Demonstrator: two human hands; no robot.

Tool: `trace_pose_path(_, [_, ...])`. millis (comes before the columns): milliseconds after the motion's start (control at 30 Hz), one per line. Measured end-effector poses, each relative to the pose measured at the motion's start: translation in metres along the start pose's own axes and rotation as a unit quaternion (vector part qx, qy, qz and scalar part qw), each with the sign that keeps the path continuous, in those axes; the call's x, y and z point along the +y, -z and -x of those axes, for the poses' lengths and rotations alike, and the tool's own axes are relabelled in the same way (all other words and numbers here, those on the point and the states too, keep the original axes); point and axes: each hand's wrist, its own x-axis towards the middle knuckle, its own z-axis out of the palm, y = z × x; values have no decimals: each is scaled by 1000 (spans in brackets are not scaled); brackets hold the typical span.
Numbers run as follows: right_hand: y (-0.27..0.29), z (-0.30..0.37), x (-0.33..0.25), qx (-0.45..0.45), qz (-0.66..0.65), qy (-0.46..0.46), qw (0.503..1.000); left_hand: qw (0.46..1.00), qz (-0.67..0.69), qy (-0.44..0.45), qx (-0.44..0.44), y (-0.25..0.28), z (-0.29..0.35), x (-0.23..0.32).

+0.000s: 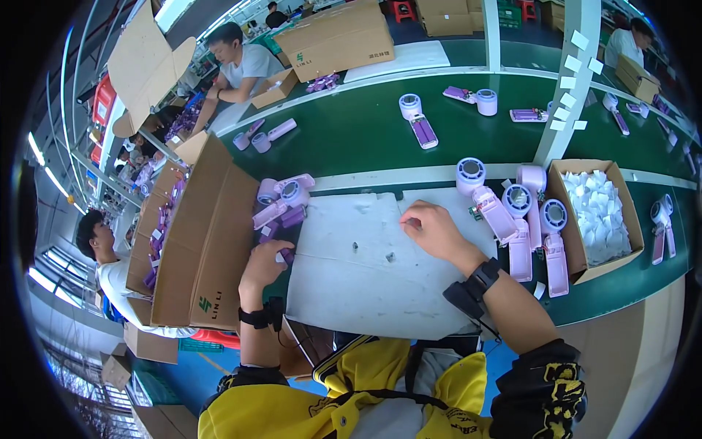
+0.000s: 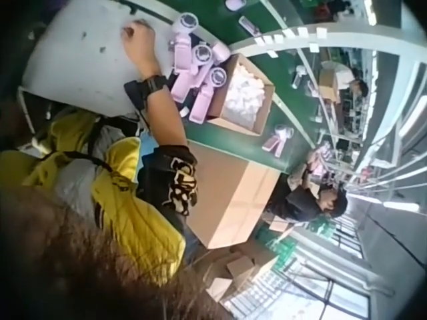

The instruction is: Assembling components of small handheld portable fans on a factory production line.

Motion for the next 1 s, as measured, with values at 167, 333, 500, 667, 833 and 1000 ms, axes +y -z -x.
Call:
trace_pose_path(167, [2, -1, -9, 6, -30, -27, 999, 991, 125, 1, 45, 51, -6, 40])
trace_pose_path(333, [7, 3, -33, -163, -542, -293, 771, 940, 165, -227, 195, 38, -8, 108])
trace_pose_path(500, [0, 8, -51, -78, -628, -336, 698, 924, 196, -317, 88, 20, -25, 136])
trace_pose_path(667, [-5, 9, -25, -65, -548, -275, 787, 972, 73, -56, 217, 33, -112, 7])
trace_pose_path(833, [-11, 4, -26, -59, -500, -271, 820, 971, -55, 222, 66, 34, -162, -49])
trace_pose_path(1000, [-10, 5, -27, -71, -478, -266, 834, 962, -155, 211, -73, 27, -185, -54])
